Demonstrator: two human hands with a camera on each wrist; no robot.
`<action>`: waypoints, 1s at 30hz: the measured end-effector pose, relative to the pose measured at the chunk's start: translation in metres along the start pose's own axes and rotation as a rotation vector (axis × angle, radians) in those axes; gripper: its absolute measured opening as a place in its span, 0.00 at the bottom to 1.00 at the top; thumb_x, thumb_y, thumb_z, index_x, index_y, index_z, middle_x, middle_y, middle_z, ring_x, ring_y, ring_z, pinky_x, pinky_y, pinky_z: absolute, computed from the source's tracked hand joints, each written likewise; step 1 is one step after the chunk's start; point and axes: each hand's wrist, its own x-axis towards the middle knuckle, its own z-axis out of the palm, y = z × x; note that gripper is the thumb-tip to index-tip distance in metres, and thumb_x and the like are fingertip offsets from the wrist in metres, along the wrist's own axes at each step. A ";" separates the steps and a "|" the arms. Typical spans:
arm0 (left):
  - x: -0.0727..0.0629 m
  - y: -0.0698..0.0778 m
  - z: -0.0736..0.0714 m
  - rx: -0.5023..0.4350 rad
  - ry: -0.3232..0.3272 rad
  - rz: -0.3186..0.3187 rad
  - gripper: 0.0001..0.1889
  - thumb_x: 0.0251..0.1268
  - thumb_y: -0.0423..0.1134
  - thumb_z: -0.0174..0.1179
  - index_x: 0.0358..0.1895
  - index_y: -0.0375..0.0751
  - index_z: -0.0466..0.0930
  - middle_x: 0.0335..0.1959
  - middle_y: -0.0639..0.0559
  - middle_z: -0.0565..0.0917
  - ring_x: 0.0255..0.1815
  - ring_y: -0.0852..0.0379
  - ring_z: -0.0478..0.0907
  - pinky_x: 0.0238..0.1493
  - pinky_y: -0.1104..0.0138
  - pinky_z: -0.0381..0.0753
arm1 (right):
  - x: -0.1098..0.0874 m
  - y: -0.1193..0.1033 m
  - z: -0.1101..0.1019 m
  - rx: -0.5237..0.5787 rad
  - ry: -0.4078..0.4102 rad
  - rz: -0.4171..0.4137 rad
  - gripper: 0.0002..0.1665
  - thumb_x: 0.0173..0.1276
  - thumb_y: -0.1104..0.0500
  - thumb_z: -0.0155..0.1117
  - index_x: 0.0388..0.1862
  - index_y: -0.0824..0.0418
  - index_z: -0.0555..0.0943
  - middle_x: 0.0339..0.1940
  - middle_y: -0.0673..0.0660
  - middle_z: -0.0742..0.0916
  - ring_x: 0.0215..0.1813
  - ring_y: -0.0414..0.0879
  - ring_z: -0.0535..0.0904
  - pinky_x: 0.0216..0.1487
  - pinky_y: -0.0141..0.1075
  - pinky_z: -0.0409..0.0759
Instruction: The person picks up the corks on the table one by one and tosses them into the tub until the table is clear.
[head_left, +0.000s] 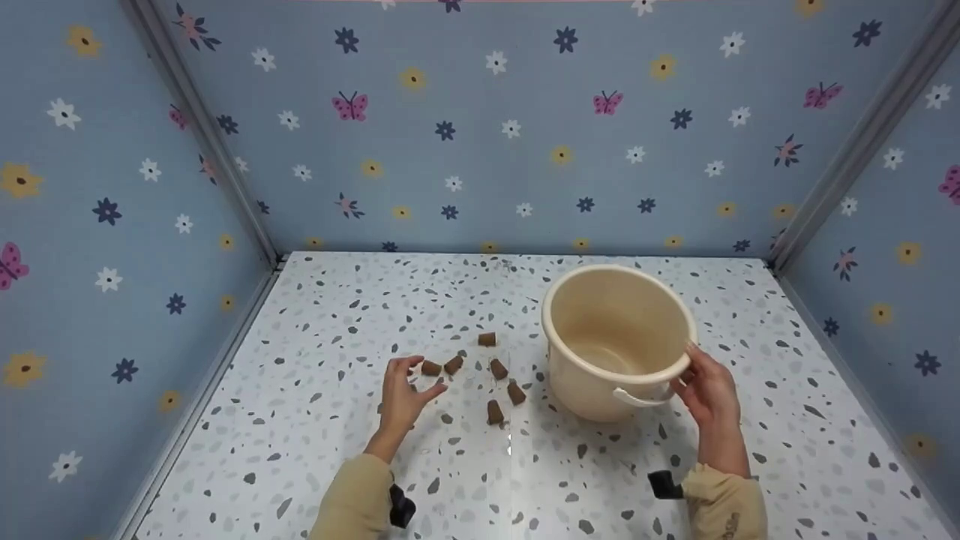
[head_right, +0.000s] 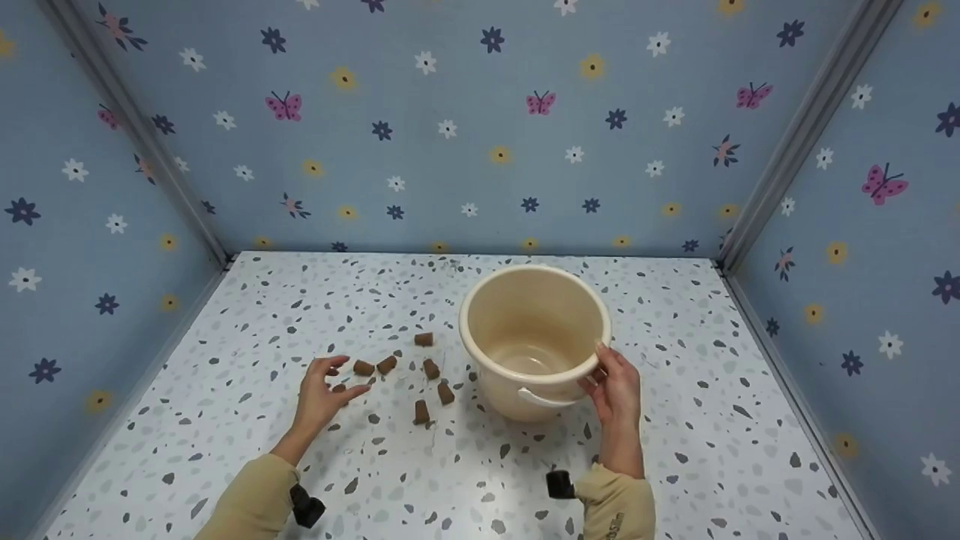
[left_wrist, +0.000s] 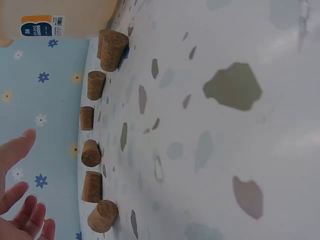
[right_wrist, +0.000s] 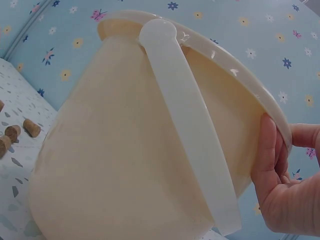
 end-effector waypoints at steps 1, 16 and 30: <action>-0.001 -0.003 -0.001 0.009 -0.005 -0.014 0.27 0.39 0.32 0.71 0.47 0.30 0.72 0.44 0.40 0.69 0.44 0.42 0.67 0.42 0.57 0.72 | 0.000 0.000 0.000 -0.003 -0.001 0.000 0.11 0.66 0.59 0.52 0.29 0.58 0.81 0.27 0.52 0.82 0.30 0.41 0.78 0.31 0.32 0.76; -0.010 -0.025 -0.007 0.173 -0.069 -0.216 0.29 0.37 0.32 0.71 0.47 0.30 0.70 0.44 0.39 0.67 0.46 0.44 0.66 0.49 0.55 0.66 | 0.000 -0.001 -0.001 0.021 -0.004 0.015 0.07 0.64 0.59 0.55 0.33 0.59 0.80 0.29 0.53 0.82 0.30 0.42 0.77 0.32 0.32 0.77; -0.010 -0.036 -0.006 0.205 -0.080 -0.235 0.24 0.41 0.33 0.69 0.44 0.28 0.73 0.42 0.37 0.69 0.46 0.43 0.68 0.49 0.55 0.66 | -0.001 0.000 0.000 -0.007 -0.009 -0.012 0.09 0.66 0.59 0.52 0.33 0.59 0.80 0.28 0.52 0.82 0.30 0.41 0.77 0.31 0.32 0.76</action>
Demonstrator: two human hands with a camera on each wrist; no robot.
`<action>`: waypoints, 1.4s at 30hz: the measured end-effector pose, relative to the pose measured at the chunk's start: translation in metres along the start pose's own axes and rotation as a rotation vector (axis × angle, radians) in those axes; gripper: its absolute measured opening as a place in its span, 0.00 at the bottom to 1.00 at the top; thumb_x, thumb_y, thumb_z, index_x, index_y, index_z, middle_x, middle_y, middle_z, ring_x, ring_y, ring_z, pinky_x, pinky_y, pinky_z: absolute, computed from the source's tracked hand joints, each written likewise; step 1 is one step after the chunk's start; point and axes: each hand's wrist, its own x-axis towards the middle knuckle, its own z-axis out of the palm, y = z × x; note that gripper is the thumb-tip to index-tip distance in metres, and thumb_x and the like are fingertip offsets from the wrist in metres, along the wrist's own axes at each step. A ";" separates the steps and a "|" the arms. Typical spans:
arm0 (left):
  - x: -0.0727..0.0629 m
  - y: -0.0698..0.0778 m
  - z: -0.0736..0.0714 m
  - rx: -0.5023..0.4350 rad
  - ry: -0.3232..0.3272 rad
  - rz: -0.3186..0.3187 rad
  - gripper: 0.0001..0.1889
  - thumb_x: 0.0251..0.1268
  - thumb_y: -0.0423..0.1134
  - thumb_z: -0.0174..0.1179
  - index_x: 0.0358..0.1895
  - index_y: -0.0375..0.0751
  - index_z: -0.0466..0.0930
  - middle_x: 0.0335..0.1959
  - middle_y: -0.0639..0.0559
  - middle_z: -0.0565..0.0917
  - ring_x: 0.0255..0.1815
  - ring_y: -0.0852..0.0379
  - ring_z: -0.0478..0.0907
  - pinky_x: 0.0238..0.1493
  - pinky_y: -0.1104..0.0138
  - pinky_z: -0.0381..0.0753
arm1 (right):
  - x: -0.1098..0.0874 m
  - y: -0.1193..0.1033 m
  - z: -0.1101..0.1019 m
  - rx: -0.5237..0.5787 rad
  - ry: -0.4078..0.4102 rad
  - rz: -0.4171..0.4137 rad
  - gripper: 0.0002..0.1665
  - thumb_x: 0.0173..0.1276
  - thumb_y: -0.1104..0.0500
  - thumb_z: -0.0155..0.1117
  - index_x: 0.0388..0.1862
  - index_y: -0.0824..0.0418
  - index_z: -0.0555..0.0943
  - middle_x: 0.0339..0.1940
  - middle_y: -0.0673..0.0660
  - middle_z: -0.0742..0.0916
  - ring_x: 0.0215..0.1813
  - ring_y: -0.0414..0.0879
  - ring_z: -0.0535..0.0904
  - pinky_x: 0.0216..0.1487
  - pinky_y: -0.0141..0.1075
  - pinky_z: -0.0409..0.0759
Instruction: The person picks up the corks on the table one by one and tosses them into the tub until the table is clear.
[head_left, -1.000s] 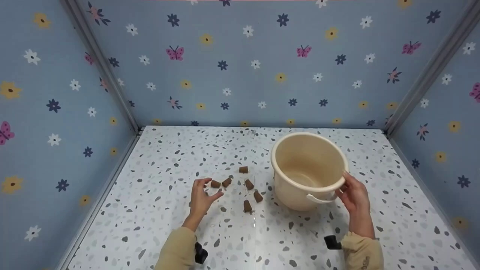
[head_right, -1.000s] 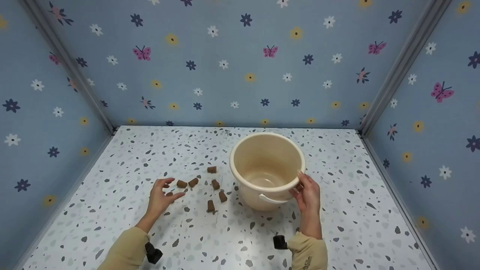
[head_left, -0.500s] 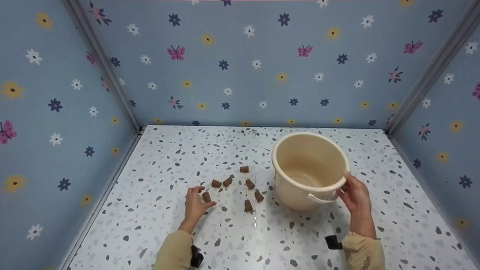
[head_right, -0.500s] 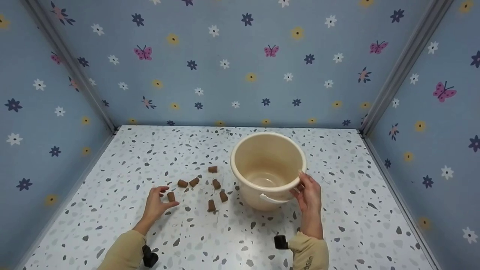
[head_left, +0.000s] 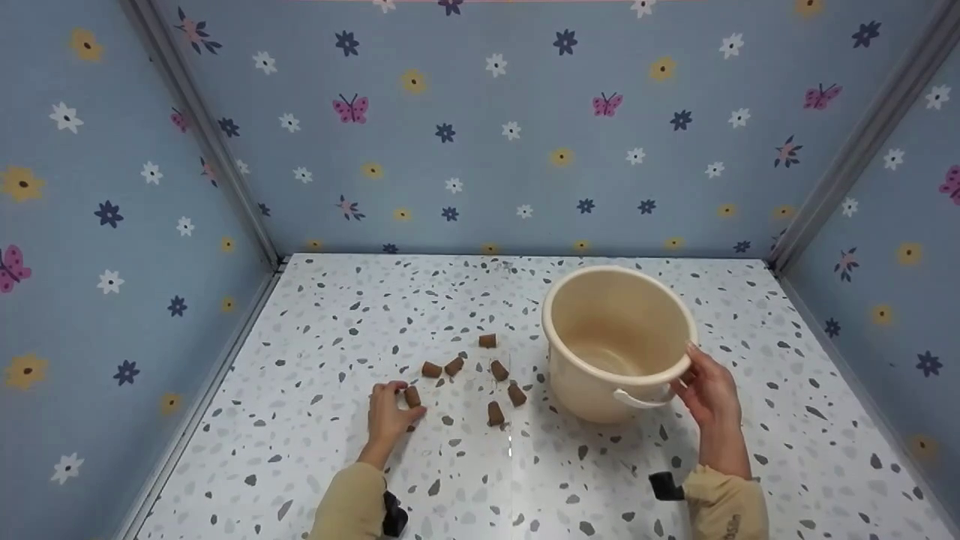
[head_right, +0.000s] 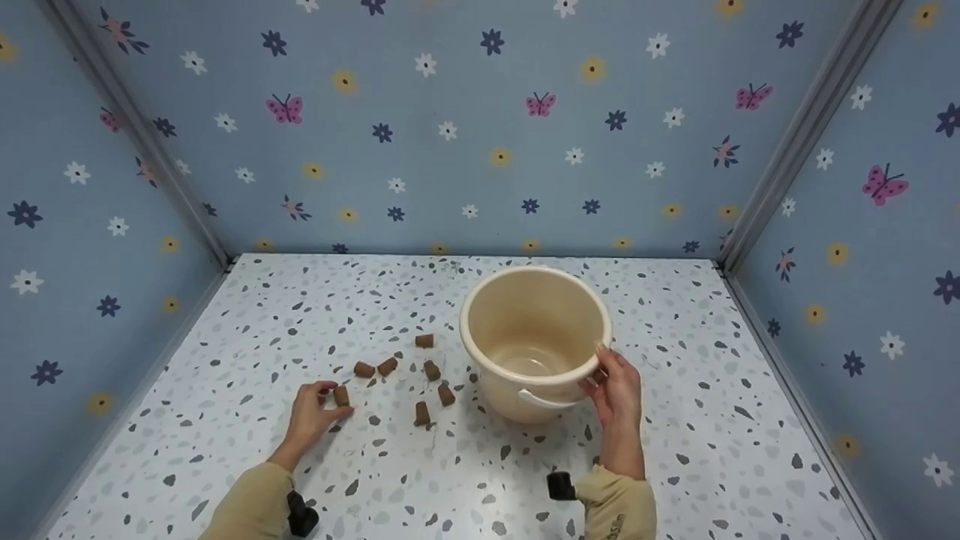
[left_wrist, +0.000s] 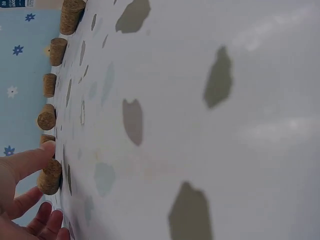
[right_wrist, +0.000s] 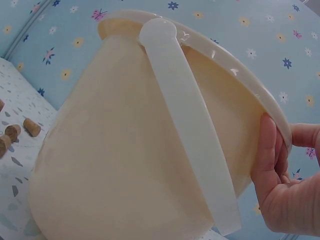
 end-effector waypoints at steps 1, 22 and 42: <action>0.000 -0.001 0.000 0.004 0.005 0.002 0.23 0.41 0.33 0.68 0.43 0.28 0.73 0.42 0.37 0.69 0.45 0.43 0.68 0.48 0.55 0.67 | 0.000 0.000 0.000 -0.008 -0.001 -0.004 0.10 0.67 0.59 0.51 0.33 0.59 0.80 0.27 0.52 0.82 0.29 0.41 0.77 0.30 0.32 0.76; 0.000 0.000 0.000 -0.088 0.075 0.019 0.12 0.46 0.32 0.61 0.37 0.30 0.76 0.37 0.39 0.71 0.38 0.46 0.69 0.41 0.57 0.69 | 0.000 -0.002 0.000 0.033 0.022 0.020 0.07 0.65 0.59 0.55 0.35 0.59 0.80 0.29 0.53 0.82 0.31 0.42 0.77 0.32 0.32 0.77; 0.003 0.041 -0.007 -0.182 0.165 0.144 0.13 0.46 0.30 0.65 0.37 0.29 0.75 0.36 0.37 0.73 0.39 0.43 0.70 0.41 0.58 0.69 | -0.001 -0.002 0.001 0.018 0.034 0.035 0.07 0.65 0.59 0.55 0.32 0.60 0.80 0.28 0.53 0.81 0.31 0.41 0.76 0.31 0.32 0.76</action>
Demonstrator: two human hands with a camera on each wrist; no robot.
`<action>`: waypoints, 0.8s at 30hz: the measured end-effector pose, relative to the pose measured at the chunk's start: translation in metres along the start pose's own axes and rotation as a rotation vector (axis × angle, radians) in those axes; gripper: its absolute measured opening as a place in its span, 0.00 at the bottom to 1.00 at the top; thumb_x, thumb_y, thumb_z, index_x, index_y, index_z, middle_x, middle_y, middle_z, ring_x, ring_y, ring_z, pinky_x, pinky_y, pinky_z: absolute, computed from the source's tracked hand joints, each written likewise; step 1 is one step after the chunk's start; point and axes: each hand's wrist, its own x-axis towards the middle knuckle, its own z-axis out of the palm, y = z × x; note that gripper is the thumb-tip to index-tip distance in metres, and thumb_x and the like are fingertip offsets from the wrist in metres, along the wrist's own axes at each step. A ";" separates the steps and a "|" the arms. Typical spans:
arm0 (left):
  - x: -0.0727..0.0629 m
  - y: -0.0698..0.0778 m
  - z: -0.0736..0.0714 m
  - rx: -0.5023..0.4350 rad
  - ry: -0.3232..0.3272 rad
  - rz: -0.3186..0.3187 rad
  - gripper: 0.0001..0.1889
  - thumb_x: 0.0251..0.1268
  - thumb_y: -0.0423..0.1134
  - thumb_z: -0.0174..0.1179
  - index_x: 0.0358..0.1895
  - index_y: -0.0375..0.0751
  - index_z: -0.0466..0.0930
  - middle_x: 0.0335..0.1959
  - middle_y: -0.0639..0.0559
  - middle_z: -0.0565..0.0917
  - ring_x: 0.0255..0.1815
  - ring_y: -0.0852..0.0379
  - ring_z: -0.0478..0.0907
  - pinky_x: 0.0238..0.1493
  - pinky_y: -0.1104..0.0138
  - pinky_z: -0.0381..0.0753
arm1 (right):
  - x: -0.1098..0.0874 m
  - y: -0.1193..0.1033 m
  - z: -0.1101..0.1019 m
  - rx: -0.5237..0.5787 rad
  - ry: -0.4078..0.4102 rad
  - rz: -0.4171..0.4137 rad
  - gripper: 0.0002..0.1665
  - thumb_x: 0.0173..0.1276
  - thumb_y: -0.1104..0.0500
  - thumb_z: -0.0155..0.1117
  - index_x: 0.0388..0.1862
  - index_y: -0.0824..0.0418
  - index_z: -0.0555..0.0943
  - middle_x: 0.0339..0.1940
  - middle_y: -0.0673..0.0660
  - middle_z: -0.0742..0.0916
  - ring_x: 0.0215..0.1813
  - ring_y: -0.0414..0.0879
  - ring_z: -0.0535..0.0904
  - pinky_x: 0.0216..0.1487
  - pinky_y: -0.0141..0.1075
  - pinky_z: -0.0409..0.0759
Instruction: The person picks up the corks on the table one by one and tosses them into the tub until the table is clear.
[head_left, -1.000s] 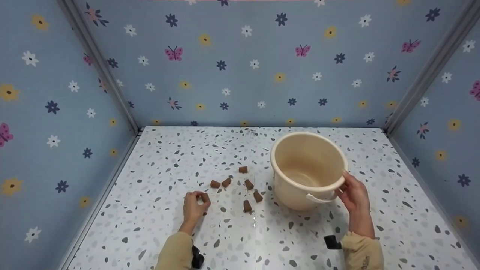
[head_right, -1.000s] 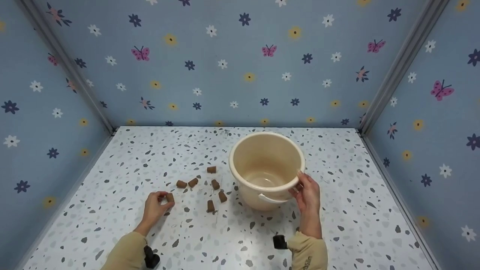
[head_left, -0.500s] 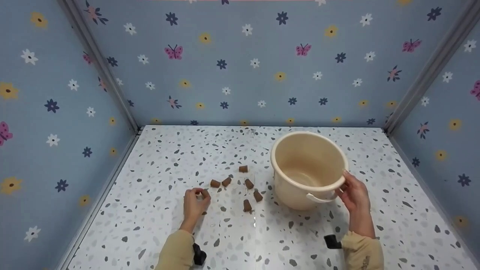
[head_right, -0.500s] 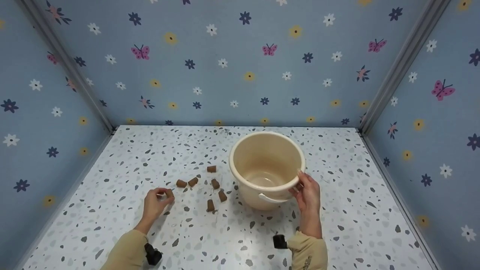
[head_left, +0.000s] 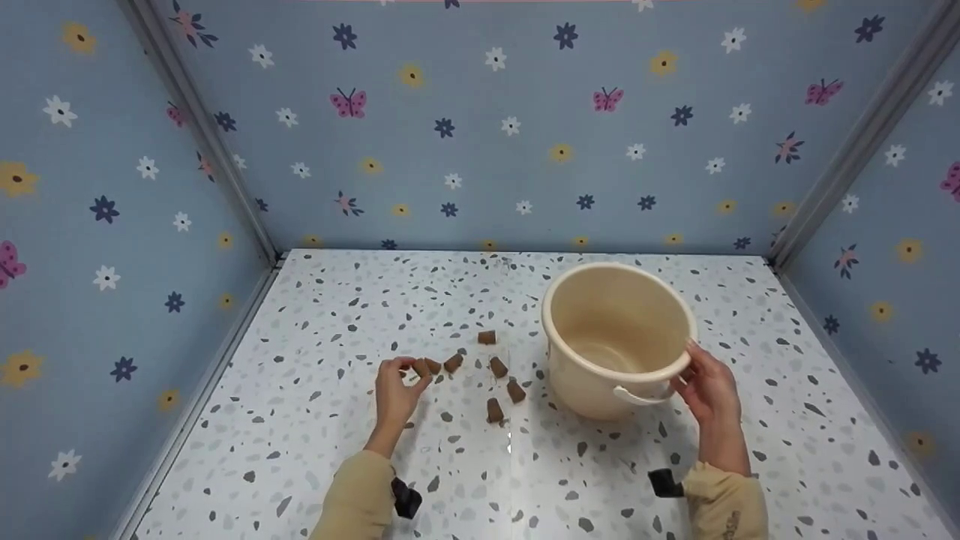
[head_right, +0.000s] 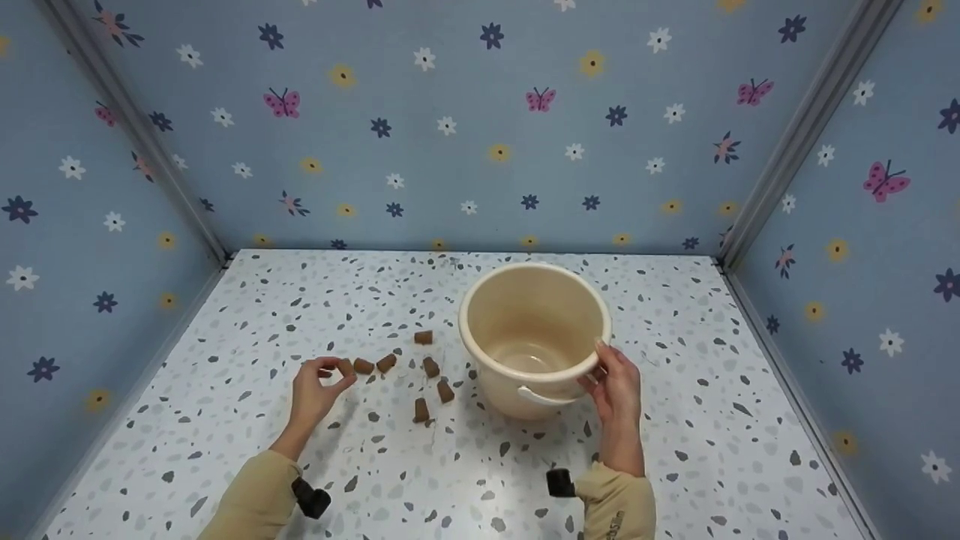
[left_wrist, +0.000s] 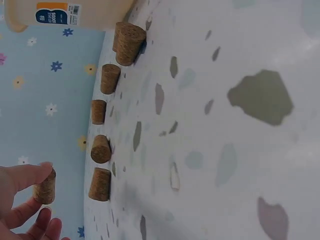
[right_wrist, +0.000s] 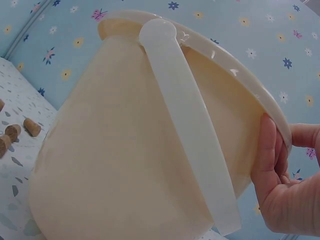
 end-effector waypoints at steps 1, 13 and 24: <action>0.001 0.003 0.001 -0.008 0.000 0.012 0.13 0.45 0.29 0.66 0.36 0.29 0.75 0.36 0.38 0.73 0.38 0.43 0.70 0.41 0.58 0.69 | 0.000 0.000 0.000 0.000 -0.001 0.001 0.07 0.65 0.59 0.55 0.32 0.60 0.80 0.28 0.53 0.81 0.31 0.41 0.76 0.31 0.32 0.76; 0.005 0.052 0.009 -0.075 -0.057 0.050 0.15 0.45 0.33 0.67 0.38 0.32 0.76 0.36 0.41 0.72 0.36 0.50 0.70 0.36 0.63 0.71 | 0.002 0.002 0.000 0.014 -0.009 -0.007 0.09 0.66 0.59 0.53 0.31 0.60 0.80 0.27 0.54 0.81 0.31 0.42 0.77 0.30 0.32 0.76; 0.013 0.097 0.019 -0.111 -0.071 0.193 0.16 0.44 0.33 0.68 0.39 0.32 0.77 0.35 0.42 0.73 0.36 0.48 0.71 0.39 0.62 0.70 | 0.002 0.002 0.000 0.000 0.014 -0.020 0.08 0.65 0.59 0.54 0.33 0.60 0.80 0.27 0.54 0.81 0.29 0.42 0.76 0.29 0.31 0.76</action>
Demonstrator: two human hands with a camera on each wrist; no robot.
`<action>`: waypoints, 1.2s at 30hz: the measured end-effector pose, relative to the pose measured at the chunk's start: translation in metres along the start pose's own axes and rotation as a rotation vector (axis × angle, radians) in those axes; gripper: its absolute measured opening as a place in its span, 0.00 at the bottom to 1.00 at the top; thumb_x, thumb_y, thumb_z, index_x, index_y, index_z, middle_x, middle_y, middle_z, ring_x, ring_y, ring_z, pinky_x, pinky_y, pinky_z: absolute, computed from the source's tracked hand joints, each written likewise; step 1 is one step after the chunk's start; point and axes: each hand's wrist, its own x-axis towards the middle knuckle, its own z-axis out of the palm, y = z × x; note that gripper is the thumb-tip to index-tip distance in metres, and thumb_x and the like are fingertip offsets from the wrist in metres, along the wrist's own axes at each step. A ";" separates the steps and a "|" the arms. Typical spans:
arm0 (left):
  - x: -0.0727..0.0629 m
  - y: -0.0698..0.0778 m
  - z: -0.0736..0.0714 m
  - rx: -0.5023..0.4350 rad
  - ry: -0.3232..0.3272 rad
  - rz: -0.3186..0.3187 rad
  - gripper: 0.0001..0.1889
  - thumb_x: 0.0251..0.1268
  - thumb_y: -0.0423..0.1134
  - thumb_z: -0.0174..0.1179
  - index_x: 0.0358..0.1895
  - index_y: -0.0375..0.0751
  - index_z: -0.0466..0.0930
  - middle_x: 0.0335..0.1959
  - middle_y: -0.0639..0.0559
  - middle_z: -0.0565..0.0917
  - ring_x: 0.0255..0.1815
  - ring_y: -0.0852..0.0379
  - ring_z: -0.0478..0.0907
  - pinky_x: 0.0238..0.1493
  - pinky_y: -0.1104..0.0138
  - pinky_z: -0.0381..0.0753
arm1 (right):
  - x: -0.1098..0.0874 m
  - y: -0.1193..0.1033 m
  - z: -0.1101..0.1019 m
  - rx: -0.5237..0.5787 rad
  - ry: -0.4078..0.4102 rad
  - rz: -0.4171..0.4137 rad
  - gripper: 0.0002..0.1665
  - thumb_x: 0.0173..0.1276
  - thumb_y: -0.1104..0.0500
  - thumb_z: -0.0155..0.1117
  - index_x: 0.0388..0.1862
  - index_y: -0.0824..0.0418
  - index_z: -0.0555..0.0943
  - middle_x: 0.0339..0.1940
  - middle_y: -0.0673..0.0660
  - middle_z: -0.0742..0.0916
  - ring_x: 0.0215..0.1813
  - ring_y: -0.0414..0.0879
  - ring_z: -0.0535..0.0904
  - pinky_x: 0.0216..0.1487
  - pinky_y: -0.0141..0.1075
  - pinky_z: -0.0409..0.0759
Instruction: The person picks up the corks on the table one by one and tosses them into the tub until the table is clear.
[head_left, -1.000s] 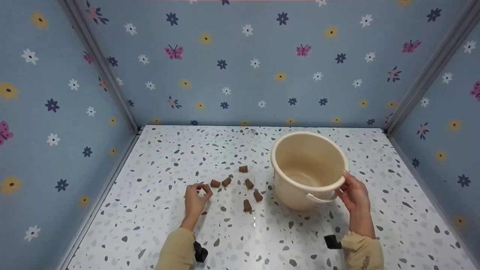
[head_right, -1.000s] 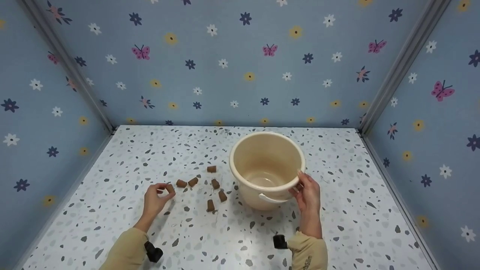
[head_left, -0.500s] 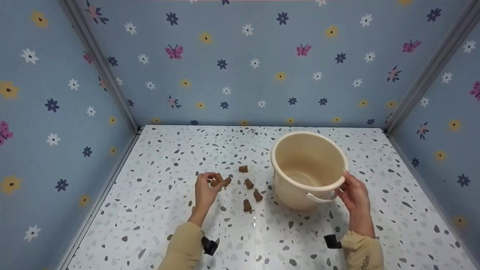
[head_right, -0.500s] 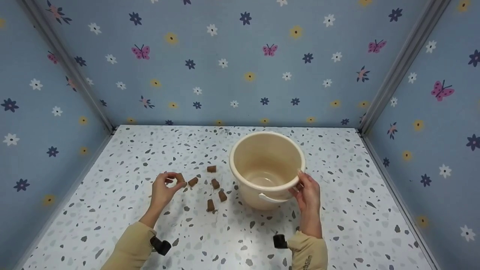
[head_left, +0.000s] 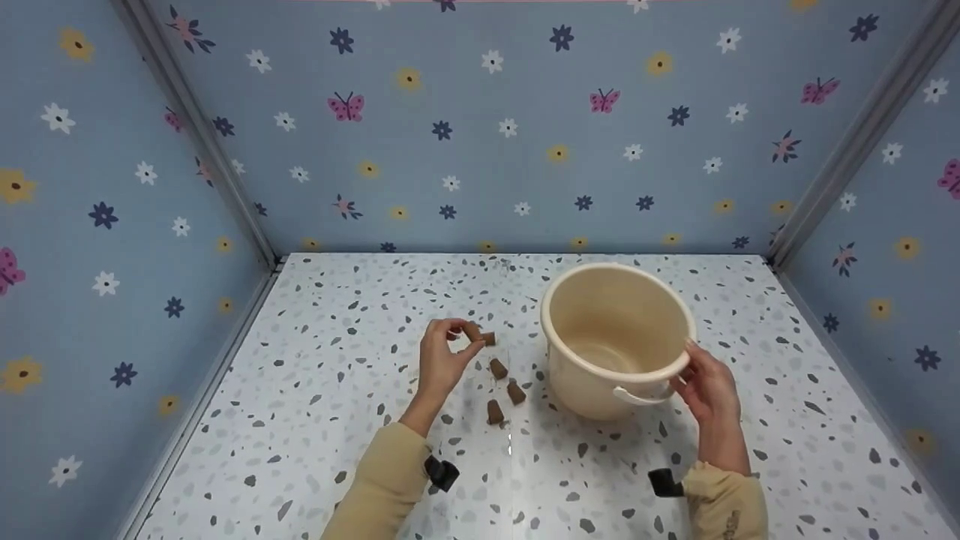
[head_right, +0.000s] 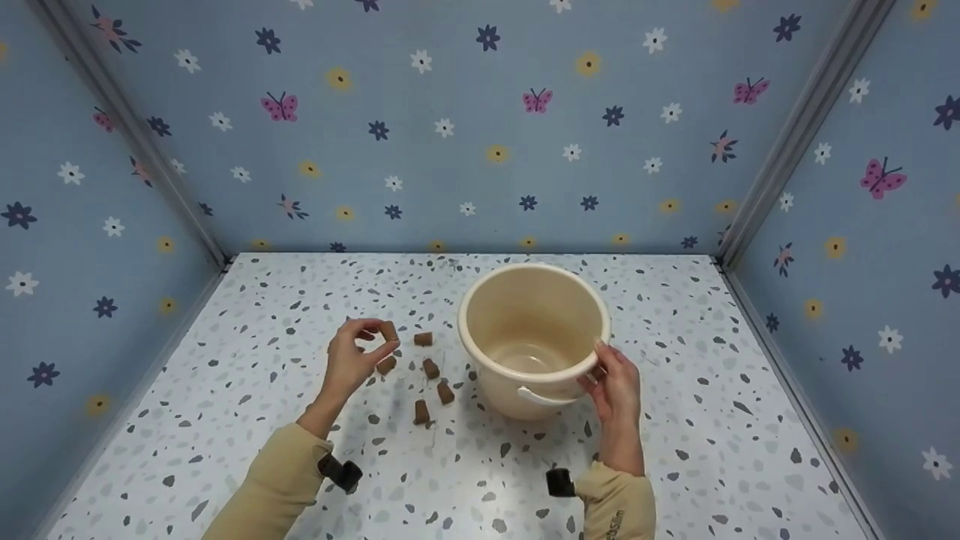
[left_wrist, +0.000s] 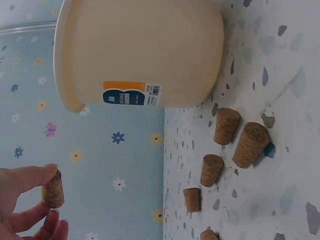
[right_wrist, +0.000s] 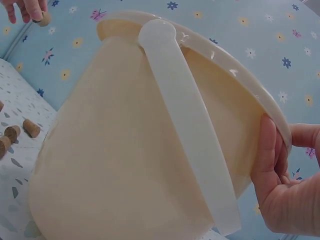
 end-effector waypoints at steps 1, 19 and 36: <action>0.001 0.004 0.001 -0.003 -0.005 0.012 0.16 0.45 0.33 0.68 0.39 0.32 0.76 0.36 0.42 0.73 0.36 0.48 0.71 0.39 0.62 0.70 | 0.000 0.000 0.000 0.004 0.001 0.005 0.08 0.65 0.59 0.54 0.34 0.60 0.80 0.28 0.54 0.81 0.30 0.42 0.76 0.29 0.31 0.76; 0.010 0.065 0.037 -0.030 -0.104 0.142 0.17 0.47 0.37 0.67 0.42 0.35 0.78 0.36 0.45 0.74 0.37 0.54 0.71 0.40 0.65 0.71 | 0.001 -0.001 0.000 0.003 -0.031 0.004 0.11 0.67 0.60 0.51 0.30 0.59 0.80 0.25 0.53 0.81 0.29 0.42 0.77 0.30 0.32 0.76; 0.007 0.085 0.079 -0.007 -0.159 0.148 0.16 0.45 0.39 0.68 0.39 0.38 0.79 0.34 0.48 0.74 0.38 0.53 0.72 0.38 0.69 0.71 | 0.000 0.001 -0.001 -0.016 -0.077 -0.031 0.16 0.69 0.61 0.47 0.26 0.59 0.81 0.22 0.52 0.81 0.27 0.41 0.77 0.28 0.31 0.75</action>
